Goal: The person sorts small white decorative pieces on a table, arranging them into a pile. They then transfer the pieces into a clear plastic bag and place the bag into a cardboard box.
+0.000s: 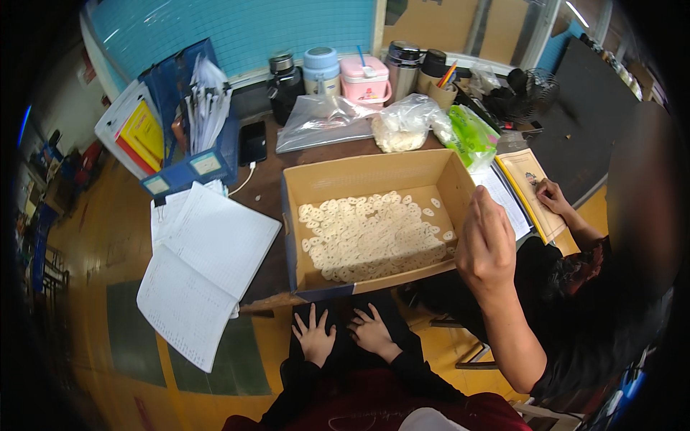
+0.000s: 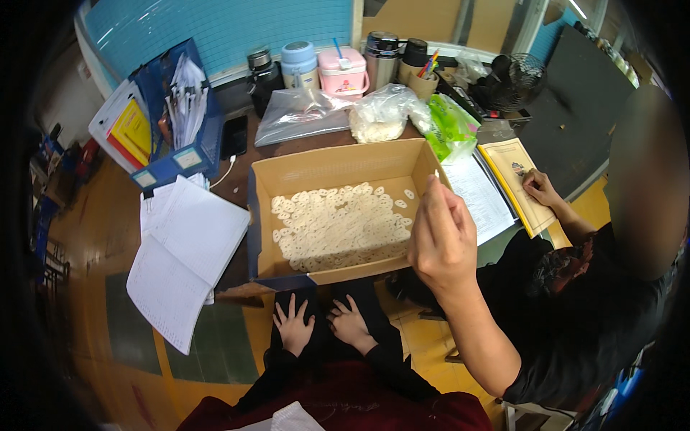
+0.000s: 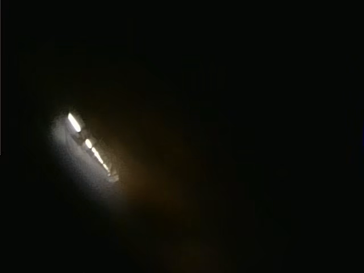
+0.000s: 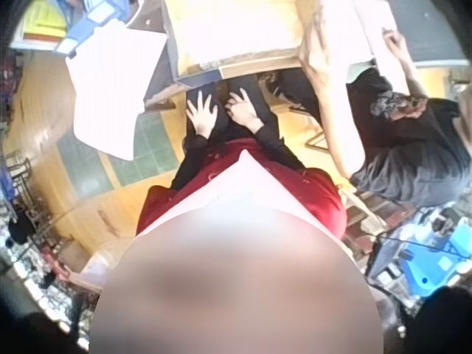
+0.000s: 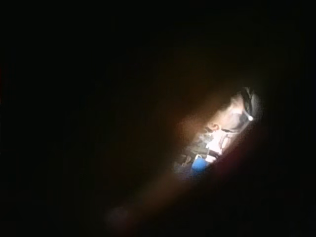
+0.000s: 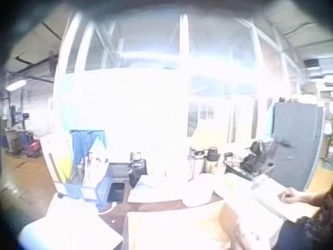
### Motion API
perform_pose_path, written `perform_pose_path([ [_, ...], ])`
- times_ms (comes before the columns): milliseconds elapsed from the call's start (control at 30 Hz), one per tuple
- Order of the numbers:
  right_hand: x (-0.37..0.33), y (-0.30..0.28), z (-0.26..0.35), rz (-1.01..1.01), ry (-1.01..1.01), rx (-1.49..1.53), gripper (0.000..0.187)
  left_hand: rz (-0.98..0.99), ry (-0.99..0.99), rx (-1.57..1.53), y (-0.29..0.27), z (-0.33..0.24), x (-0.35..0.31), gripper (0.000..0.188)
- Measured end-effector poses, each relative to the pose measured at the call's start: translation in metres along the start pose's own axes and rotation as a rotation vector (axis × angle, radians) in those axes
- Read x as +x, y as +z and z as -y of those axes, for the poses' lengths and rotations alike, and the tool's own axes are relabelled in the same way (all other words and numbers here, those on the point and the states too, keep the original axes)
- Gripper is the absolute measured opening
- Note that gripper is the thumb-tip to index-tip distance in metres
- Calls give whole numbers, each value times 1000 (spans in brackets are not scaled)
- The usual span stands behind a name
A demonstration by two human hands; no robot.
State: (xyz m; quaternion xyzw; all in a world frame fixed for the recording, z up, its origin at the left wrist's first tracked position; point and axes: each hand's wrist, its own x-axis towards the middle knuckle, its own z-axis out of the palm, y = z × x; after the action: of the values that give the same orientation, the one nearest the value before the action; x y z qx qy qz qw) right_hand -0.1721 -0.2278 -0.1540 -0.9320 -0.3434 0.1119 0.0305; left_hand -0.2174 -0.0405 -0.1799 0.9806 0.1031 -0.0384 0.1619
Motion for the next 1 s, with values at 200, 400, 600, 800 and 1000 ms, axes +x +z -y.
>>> perform_pose_path([
  [200, -1, 5, -7, -25, 9, 50, 35, 1, -19, -36, 3, -2, 2, 56],
  [400, 3, 10, -7, -28, 4, 72, 32, -3, -17, -62, 2, 0, 2, 55],
  [600, 5, 13, -9, -72, -4, 22, 32, -19, -4, -55, 5, 0, 3, 54],
  [800, 5, 12, -11, -47, -11, 59, 33, 63, -1, -90, 8, 5, 2, 58],
  [1000, 5, 12, -10, -66, -27, 42, 28, 1208, 375, -795, -133, 5, 7, 59],
])
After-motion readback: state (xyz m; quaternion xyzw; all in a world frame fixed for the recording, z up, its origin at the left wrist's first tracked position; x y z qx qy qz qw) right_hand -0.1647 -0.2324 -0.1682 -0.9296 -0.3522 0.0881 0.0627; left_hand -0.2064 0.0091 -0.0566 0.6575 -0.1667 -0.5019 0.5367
